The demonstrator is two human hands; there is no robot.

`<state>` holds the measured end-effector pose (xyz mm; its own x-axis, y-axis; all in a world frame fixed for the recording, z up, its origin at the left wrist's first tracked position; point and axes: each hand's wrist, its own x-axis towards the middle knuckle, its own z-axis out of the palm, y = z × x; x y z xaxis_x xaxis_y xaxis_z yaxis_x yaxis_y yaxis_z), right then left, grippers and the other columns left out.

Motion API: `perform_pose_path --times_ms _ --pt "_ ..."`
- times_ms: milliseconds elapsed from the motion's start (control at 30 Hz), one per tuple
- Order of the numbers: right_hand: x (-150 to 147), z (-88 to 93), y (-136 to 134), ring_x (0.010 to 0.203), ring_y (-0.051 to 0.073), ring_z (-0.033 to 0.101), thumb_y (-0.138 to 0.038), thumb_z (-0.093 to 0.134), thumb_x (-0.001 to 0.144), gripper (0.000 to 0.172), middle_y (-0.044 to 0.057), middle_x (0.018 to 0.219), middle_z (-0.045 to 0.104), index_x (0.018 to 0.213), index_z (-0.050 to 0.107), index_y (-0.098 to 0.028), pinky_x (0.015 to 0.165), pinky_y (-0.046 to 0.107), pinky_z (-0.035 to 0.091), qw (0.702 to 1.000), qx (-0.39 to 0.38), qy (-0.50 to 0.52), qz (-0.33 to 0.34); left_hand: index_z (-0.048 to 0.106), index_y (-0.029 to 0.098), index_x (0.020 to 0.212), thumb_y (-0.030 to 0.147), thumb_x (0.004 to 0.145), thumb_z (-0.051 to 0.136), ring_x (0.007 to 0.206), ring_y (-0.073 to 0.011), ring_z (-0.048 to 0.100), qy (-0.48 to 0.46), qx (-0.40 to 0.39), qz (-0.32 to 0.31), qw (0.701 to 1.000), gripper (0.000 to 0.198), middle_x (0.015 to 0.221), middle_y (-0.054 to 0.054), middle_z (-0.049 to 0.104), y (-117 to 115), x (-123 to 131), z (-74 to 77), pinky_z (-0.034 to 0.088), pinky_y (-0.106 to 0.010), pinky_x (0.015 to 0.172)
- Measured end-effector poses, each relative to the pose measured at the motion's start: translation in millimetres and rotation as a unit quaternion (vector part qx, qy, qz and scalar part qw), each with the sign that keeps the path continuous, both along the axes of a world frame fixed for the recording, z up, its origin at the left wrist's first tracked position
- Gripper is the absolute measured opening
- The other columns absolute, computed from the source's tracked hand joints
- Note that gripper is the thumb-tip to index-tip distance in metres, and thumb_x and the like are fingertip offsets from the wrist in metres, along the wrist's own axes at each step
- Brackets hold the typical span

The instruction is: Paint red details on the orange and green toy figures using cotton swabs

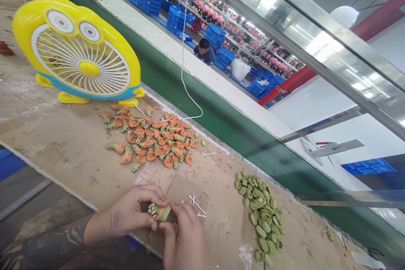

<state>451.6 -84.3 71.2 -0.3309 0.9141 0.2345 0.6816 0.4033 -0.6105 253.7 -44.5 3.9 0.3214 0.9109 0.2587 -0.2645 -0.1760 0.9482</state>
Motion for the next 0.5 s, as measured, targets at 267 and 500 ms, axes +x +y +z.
perform_pose_path --times_ms 267,500 --pt "0 21.5 7 0.091 0.022 0.066 -0.007 0.056 0.089 0.031 0.005 0.101 0.067 0.115 0.062 -0.023 0.077 0.031 0.052 0.993 -0.082 -0.078 0.042 0.083 0.026 0.099 0.031 0.061 0.099 0.076 -0.0194 0.074 -0.009 0.054 0.035 0.998 0.041 0.085 -0.006 0.080 -1 -1 4.3 0.054 -0.026 0.069" --pt "-15 39.8 9 0.092 0.025 0.064 -0.001 0.051 0.085 0.035 0.006 0.099 0.066 0.111 0.061 -0.023 0.080 0.035 0.048 0.985 -0.076 -0.155 0.024 0.084 0.026 0.097 0.039 0.064 0.097 0.081 -0.0205 0.074 -0.008 0.039 0.049 0.998 0.038 0.090 -0.007 0.080 -4 0 0.4 0.056 -0.028 0.072"
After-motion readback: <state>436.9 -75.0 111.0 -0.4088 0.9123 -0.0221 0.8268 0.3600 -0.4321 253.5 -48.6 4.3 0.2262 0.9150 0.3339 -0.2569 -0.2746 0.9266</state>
